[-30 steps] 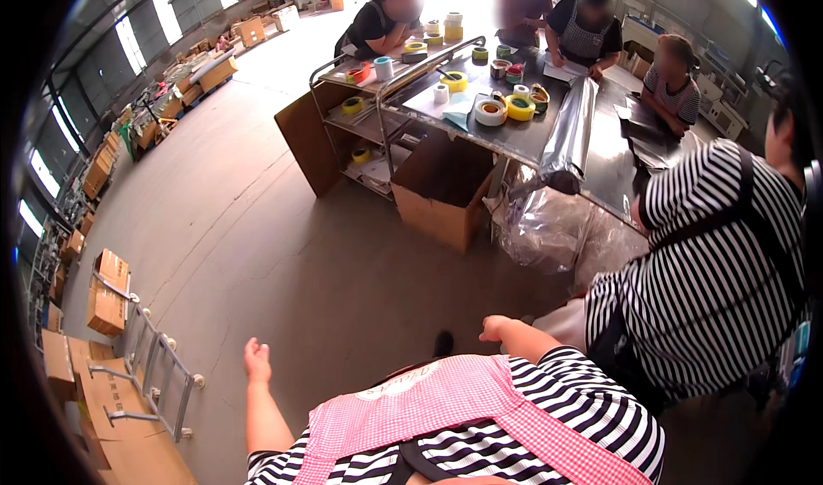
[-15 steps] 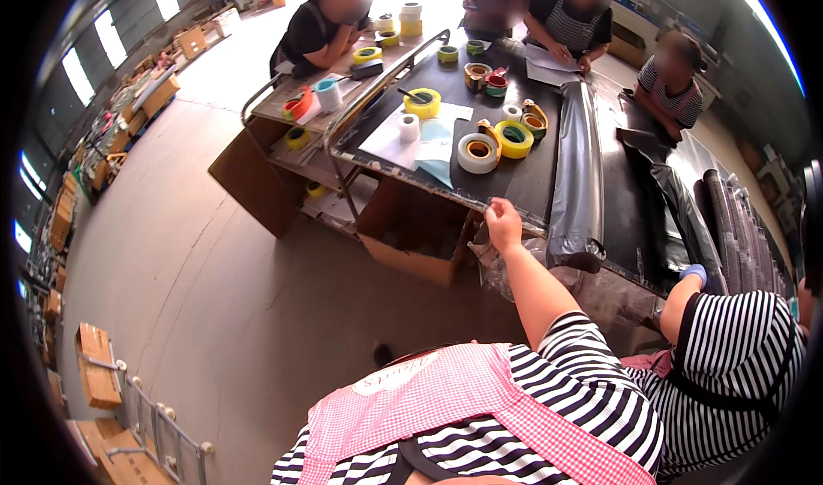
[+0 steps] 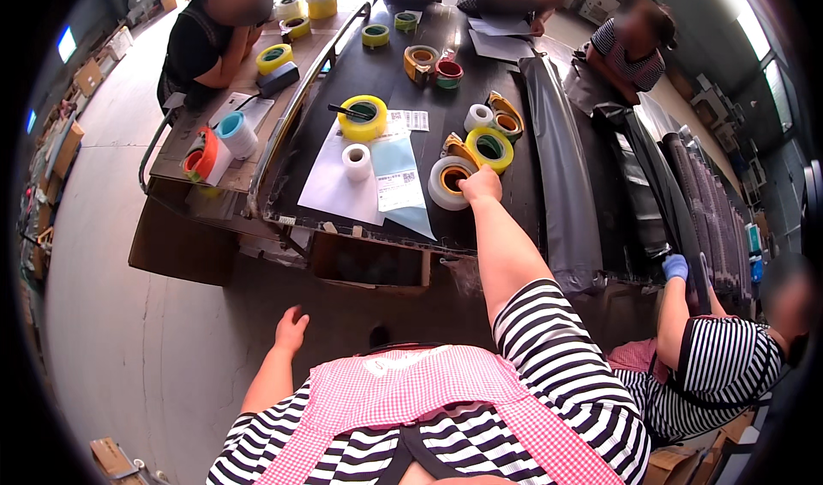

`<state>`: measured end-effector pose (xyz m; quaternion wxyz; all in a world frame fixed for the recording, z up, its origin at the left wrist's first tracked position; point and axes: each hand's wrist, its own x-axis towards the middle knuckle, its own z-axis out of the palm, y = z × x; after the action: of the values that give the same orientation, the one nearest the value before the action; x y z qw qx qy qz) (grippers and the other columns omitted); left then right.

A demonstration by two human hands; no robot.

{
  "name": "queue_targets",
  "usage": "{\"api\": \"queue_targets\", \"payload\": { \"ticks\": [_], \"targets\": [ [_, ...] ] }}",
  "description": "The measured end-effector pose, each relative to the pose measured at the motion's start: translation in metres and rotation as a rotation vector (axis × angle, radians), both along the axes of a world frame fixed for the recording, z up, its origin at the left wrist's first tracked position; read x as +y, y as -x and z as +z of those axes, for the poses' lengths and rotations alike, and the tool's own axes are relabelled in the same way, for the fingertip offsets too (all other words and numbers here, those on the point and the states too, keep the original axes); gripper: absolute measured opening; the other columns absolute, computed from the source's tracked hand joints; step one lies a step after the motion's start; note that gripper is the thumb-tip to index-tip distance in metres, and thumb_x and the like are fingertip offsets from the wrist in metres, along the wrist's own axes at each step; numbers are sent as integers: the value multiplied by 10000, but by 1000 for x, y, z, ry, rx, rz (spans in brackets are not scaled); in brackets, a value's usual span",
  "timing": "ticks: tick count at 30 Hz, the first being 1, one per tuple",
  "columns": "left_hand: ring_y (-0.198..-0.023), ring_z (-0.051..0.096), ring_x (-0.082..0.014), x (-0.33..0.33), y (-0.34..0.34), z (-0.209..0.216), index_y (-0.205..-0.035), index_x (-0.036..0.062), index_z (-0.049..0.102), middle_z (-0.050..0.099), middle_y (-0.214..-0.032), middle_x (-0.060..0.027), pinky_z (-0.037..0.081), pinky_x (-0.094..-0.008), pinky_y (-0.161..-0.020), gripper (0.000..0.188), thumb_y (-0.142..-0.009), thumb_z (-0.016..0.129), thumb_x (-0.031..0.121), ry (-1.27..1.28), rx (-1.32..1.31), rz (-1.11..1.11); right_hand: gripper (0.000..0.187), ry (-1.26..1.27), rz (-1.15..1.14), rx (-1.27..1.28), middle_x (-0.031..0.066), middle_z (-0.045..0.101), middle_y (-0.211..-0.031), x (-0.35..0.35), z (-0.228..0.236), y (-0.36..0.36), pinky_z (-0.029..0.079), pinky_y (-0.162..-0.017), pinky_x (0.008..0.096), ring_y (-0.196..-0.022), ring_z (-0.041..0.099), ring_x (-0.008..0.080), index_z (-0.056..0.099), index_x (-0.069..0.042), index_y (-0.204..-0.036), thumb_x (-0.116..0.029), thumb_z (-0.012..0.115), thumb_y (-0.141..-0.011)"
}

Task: The person uses a tape dispenser to seal the ends of multiple rolled-up carpets or mats that are wrapped in clear plastic. They then pick up a black plastic bag, open it, and place one of the wrapped rolls inside the bag.

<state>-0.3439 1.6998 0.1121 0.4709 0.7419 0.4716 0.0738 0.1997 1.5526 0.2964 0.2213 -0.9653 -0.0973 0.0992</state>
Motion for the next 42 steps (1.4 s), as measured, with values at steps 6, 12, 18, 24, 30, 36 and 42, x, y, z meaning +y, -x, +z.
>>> {"api": "queue_targets", "payload": {
  "ticks": [6,12,18,24,30,36,42],
  "targets": [
    [-1148,645,-318,-14,-102,75,-1301,27,615,667,-1240,-184,506,-383,-988,473,-911,687,285,80,150,-559,387,-499,40,367,131,712,-1013,-54,16,29,524,-827,336,-914,690,214,665,12,-1085,-117,751,-730],
    [-869,635,-117,-79,-214,192,-1035,14,685,676,-962,-50,522,-265,-795,150,-915,699,102,445,-408,-788,352,-951,-56,580,58,672,-997,-190,49,139,512,-836,311,-894,634,144,643,2,-1099,-40,697,-754],
    [-926,638,-163,-167,-281,307,-997,26,658,615,-1001,-66,530,-275,-836,188,-841,760,53,-4,-782,-1075,312,-1020,-145,446,33,669,-984,-292,70,240,510,-835,284,-896,621,115,640,-2,-1086,-47,712,-785],
    [-908,644,-257,-318,-254,320,-961,55,652,618,-984,-86,552,-343,-780,254,-771,813,109,-374,-865,-1286,282,-1081,-228,222,20,669,-968,-410,70,338,504,-821,259,-889,610,88,634,-15,-1042,-76,767,-801],
    [-885,630,-306,-465,-185,325,-946,67,646,608,-961,-88,541,-375,-756,239,-746,777,68,-423,-918,-1487,283,-1023,-345,41,13,669,-917,-542,66,449,507,-781,260,-844,603,80,635,-22,-1034,-73,778,-795],
    [-858,621,-305,-608,-137,324,-908,70,631,602,-935,-89,531,-385,-766,181,-759,719,18,-385,-1183,-1775,308,-927,-533,-21,28,680,-910,-667,75,554,512,-775,274,-845,614,92,642,-19,-1048,-97,785,-786],
    [-780,607,-310,-748,-107,320,-892,53,629,596,-874,-97,531,-383,-717,126,-781,688,45,-81,-1220,-2014,377,-896,-897,-51,60,695,-945,-749,74,640,520,-785,303,-868,639,132,647,-6,-1113,-106,781,-775]
  ]
}}
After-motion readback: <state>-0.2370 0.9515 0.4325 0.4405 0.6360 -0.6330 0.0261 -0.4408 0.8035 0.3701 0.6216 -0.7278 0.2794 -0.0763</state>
